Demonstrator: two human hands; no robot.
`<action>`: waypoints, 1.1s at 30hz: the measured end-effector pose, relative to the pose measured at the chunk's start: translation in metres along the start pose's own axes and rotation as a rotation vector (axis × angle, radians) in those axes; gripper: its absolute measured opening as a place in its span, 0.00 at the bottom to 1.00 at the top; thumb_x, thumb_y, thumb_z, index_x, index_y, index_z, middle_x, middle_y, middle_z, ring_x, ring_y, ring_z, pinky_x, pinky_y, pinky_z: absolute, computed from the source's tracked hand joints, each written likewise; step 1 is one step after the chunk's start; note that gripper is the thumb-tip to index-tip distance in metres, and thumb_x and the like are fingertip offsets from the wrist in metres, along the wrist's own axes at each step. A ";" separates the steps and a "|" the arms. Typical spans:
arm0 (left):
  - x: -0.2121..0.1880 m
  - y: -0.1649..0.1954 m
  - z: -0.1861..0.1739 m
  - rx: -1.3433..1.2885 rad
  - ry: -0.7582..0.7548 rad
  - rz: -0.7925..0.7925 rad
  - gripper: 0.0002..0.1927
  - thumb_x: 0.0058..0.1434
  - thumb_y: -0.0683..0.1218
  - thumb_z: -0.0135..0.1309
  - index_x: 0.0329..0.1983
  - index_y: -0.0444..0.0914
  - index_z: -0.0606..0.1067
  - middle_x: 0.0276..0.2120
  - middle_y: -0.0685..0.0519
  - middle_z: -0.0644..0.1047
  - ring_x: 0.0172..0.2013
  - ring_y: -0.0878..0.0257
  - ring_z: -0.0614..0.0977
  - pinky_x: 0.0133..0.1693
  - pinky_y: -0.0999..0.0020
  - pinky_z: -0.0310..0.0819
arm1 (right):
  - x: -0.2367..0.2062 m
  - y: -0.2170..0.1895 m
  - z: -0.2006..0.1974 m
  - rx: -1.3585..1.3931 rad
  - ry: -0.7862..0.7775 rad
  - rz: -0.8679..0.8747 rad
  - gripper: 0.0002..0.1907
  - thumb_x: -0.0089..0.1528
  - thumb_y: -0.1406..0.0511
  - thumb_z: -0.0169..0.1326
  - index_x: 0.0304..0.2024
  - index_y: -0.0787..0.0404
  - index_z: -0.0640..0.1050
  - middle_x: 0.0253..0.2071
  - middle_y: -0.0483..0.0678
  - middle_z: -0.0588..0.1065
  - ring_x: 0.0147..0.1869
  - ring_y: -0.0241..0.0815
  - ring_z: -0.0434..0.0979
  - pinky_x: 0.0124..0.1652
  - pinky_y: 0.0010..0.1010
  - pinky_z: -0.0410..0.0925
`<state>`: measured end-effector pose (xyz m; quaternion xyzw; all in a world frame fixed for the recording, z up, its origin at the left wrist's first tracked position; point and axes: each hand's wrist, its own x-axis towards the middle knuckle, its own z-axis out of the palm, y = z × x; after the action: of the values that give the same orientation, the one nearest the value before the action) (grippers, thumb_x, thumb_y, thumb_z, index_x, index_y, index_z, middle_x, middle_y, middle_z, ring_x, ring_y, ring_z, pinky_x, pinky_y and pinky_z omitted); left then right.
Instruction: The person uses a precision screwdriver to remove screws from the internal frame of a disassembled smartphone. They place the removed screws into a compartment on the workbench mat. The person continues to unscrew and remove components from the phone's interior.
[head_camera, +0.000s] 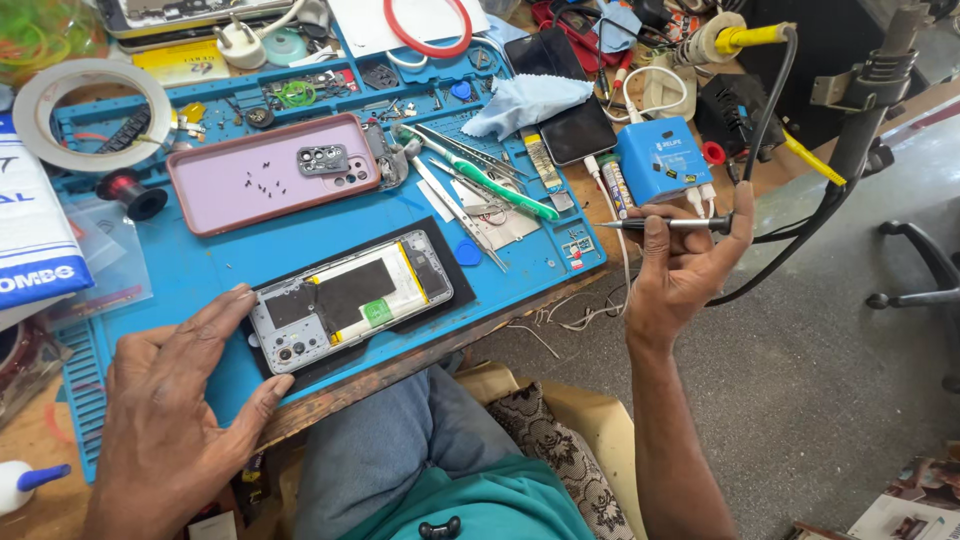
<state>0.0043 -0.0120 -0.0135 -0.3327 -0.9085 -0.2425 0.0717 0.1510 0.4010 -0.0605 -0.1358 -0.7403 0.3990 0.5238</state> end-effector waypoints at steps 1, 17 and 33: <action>0.000 0.001 0.000 0.003 0.002 -0.002 0.43 0.45 0.54 0.67 0.67 0.41 0.72 0.64 0.53 0.76 0.50 0.50 0.72 0.58 0.56 0.64 | 0.001 0.001 0.001 0.004 -0.003 0.003 0.37 0.80 0.74 0.53 0.79 0.58 0.44 0.50 0.57 0.80 0.53 0.41 0.85 0.50 0.22 0.78; 0.002 0.000 -0.001 -0.027 -0.022 -0.026 0.45 0.44 0.53 0.68 0.68 0.39 0.71 0.62 0.50 0.77 0.49 0.50 0.73 0.56 0.58 0.66 | -0.005 0.011 0.000 0.057 0.015 -0.007 0.37 0.80 0.76 0.53 0.78 0.57 0.44 0.50 0.58 0.80 0.54 0.43 0.85 0.54 0.26 0.81; -0.013 -0.016 -0.007 -0.212 0.051 0.045 0.44 0.52 0.51 0.66 0.72 0.37 0.65 0.65 0.48 0.73 0.51 0.52 0.71 0.57 0.55 0.66 | -0.073 -0.094 0.136 0.652 -0.513 0.012 0.35 0.78 0.80 0.51 0.74 0.50 0.47 0.54 0.60 0.76 0.56 0.51 0.81 0.60 0.38 0.79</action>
<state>0.0036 -0.0331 -0.0178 -0.3525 -0.8680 -0.3438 0.0645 0.0815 0.2349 -0.0581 0.1368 -0.6807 0.6366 0.3357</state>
